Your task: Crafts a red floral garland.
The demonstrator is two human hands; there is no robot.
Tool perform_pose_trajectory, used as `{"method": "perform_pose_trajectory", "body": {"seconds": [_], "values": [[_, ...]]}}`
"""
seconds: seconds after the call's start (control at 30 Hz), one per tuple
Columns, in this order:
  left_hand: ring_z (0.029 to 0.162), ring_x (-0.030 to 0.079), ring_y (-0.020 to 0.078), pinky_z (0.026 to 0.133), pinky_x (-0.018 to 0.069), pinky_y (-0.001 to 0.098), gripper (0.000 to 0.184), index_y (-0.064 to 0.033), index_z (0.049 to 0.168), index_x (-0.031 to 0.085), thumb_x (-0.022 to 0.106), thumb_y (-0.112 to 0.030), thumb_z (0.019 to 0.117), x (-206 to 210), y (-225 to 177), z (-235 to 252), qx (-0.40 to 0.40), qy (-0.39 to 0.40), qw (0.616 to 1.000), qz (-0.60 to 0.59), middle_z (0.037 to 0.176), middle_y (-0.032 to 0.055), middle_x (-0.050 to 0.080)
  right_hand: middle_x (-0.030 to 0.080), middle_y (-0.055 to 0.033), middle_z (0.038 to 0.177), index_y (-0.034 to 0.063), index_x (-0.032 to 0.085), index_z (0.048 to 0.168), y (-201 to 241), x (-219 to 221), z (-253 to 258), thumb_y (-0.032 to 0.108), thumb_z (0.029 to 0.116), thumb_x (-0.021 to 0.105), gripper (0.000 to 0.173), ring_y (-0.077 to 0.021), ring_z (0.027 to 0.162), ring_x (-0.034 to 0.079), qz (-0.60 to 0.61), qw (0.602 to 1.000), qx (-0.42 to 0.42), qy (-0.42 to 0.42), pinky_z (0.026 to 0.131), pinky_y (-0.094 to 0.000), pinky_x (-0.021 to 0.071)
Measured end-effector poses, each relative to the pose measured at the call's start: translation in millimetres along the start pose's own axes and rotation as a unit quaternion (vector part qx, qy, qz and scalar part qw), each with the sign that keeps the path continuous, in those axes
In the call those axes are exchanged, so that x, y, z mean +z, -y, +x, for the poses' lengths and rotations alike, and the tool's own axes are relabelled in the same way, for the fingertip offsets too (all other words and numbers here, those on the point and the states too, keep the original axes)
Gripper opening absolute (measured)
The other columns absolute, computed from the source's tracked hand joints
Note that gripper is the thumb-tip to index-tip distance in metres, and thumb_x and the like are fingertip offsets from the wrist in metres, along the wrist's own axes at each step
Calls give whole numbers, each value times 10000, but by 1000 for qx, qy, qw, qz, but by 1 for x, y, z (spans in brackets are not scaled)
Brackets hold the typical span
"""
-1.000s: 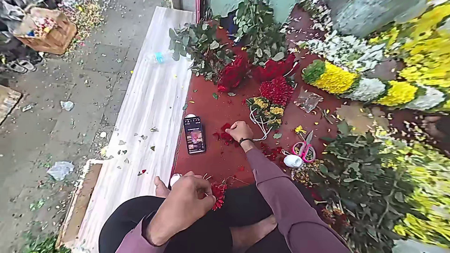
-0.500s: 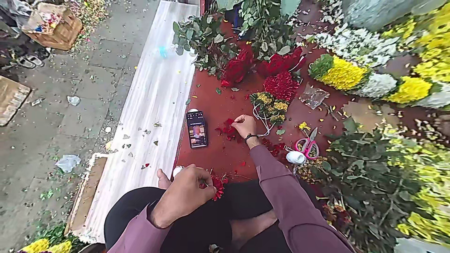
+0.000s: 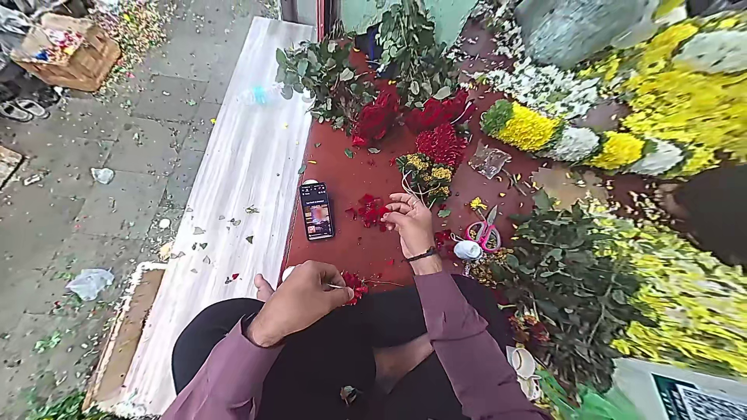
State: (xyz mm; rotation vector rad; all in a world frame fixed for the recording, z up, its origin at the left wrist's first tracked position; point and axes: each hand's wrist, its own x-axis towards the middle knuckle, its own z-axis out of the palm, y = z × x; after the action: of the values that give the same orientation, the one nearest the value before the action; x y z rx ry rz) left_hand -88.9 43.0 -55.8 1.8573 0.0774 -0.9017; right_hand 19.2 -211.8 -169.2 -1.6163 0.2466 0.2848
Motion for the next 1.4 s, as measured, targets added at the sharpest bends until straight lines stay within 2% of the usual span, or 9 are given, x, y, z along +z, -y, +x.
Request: {"method": "perform_pose_trajectory", "body": {"seconds": [0.1, 0.23, 0.37, 0.47, 0.7, 0.9, 1.07, 1.23, 1.4], "values": [[627, 646, 82, 587, 557, 296, 232, -158, 1011, 743, 733, -380, 942, 2, 2, 2, -6, -6, 1000, -19, 781, -33, 710, 717, -125, 1012, 47, 656, 1207, 21, 4, -25, -39, 861, 716, 362, -173, 707, 641, 64, 997, 1, 40, 616, -324, 559], [694, 671, 107, 635, 575, 287, 265, -90, 1139, 700, 717, -285, 961, 6, 6, 6, 1, -36, 994, -106, 833, 3, 718, 711, -162, 934, -1, 709, 1071, 43, 5, -58, -34, 836, 744, 240, -174, 677, 626, 115, 986, -31, 115, 613, -321, 553], [793, 712, 163, 740, 602, 312, 283, -3, 1216, 670, 672, -182, 996, 8, -4, 8, 11, -89, 971, -221, 903, 72, 745, 718, -164, 896, 26, 617, 1269, 64, 7, -77, -48, 784, 780, 517, -234, 776, 696, 89, 978, -39, 186, 700, -373, 603], [854, 722, 194, 804, 601, 339, 294, 30, 1223, 656, 692, -135, 981, 12, -8, 11, 28, -116, 951, -284, 935, 119, 749, 728, -152, 905, 45, 564, 1360, 71, 12, -84, -52, 804, 769, 600, -259, 788, 717, 48, 972, -52, 222, 711, -384, 630], [882, 731, 207, 828, 608, 354, 395, 42, 1231, 641, 783, -104, 892, 16, -8, 15, 33, -115, 946, -300, 969, 140, 758, 728, -84, 866, 85, 571, 1359, 64, 23, -89, -6, 818, 752, 577, -208, 734, 701, -8, 976, -56, 212, 657, -336, 610], [840, 724, 207, 782, 609, 343, 372, 49, 1196, 652, 782, -56, 863, 18, -7, 14, 40, -127, 946, -295, 929, 141, 751, 726, -91, 883, 73, 573, 1357, 64, 26, -91, -14, 827, 751, 566, -214, 747, 701, -1, 974, -53, 219, 667, -335, 612], [883, 729, 212, 821, 605, 352, 395, 59, 1222, 642, 774, -20, 858, 13, -8, 13, 31, -161, 929, -333, 961, 152, 755, 702, -144, 1042, 72, 421, 1496, 56, 21, -80, -70, 794, 714, 774, -257, 816, 699, 61, 944, -75, 315, 716, -379, 617], [862, 729, 218, 819, 611, 362, 416, 69, 1218, 622, 784, -2, 842, 15, -9, 14, 36, -184, 920, -343, 932, 152, 750, 722, -123, 960, 36, 525, 1427, 47, 36, -90, -3, 803, 812, 688, -251, 824, 708, 46, 966, -124, 221, 756, -391, 629], [799, 709, 212, 767, 606, 348, 517, 56, 1266, 597, 834, -7, 810, 12, -8, 14, 37, -182, 923, -337, 889, 145, 733, 739, -140, 924, 46, 542, 1408, 48, 38, -93, -20, 785, 831, 691, -265, 814, 728, 67, 977, -93, 180, 739, -393, 645]]}}
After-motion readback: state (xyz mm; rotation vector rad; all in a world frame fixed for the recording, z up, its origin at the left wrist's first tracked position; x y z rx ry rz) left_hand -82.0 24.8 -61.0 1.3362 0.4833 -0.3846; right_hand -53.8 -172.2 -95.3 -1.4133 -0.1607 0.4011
